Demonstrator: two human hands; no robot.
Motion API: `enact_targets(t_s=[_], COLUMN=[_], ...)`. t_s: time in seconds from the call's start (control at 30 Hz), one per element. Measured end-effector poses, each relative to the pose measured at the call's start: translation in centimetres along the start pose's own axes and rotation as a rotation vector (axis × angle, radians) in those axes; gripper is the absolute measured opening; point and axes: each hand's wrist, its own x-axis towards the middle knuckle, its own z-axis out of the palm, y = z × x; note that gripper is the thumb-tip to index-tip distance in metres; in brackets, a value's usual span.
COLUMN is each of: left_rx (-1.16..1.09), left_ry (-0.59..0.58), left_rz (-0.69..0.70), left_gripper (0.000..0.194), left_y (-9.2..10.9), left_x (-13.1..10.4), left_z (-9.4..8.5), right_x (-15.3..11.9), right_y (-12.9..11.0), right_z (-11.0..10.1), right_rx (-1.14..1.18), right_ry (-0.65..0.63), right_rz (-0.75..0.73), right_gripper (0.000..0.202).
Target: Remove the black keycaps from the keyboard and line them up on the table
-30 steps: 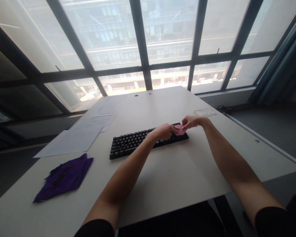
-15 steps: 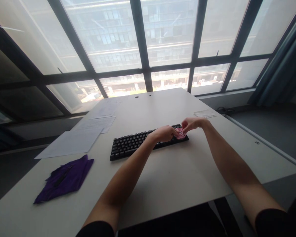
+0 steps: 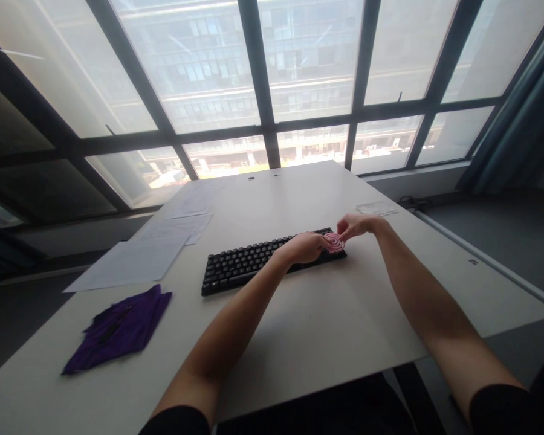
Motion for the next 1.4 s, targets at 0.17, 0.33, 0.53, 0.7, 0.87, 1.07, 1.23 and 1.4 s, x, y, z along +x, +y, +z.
enact_targets(t_s=[0.17,0.33,0.53,0.7,0.87,1.07,1.23,1.4], left_rx=[0.016,0.045,0.022,-0.022,-0.030,-0.038,0.013,0.035], left_ry=[0.071,0.133,0.132,0.149,0.201,0.227,0.262,0.271], left_rz=[0.041,0.003,-0.069,-0.022,-0.018,-0.020,-0.055,-0.075], left_gripper=[0.045,0.049,0.044,0.046,0.045,0.050,0.050,0.048], left_y=[-0.2,-0.8,-1.6,-1.7,-1.8,-2.5,-3.1,-3.0], left_x=[0.1,0.1,0.2,0.2,0.2,0.0,-0.1,-0.1], left_z=[-0.3,-0.2,0.1,0.0,0.2,0.4,-0.3,-0.5], right_x=[0.1,0.7,1.3,0.9,0.6,1.3,1.6,1.1], right_y=[0.0,0.0,0.0,-0.1,0.0,0.6,1.1,0.7], right_z=[-0.3,0.0,0.6,0.5,0.3,0.2,-0.1,0.0], right_rx=[-0.027,-0.018,-0.016,-0.004,0.019,-0.015,0.011,0.047], right_ry=[0.113,0.190,0.155,0.160,0.227,0.317,0.419,0.275], right_rz=[-0.084,-0.113,-0.056,-0.058,-0.094,-0.075,-0.046,-0.099], right_gripper=[0.052,0.052,0.051,0.052,0.053,0.052,0.050,0.051])
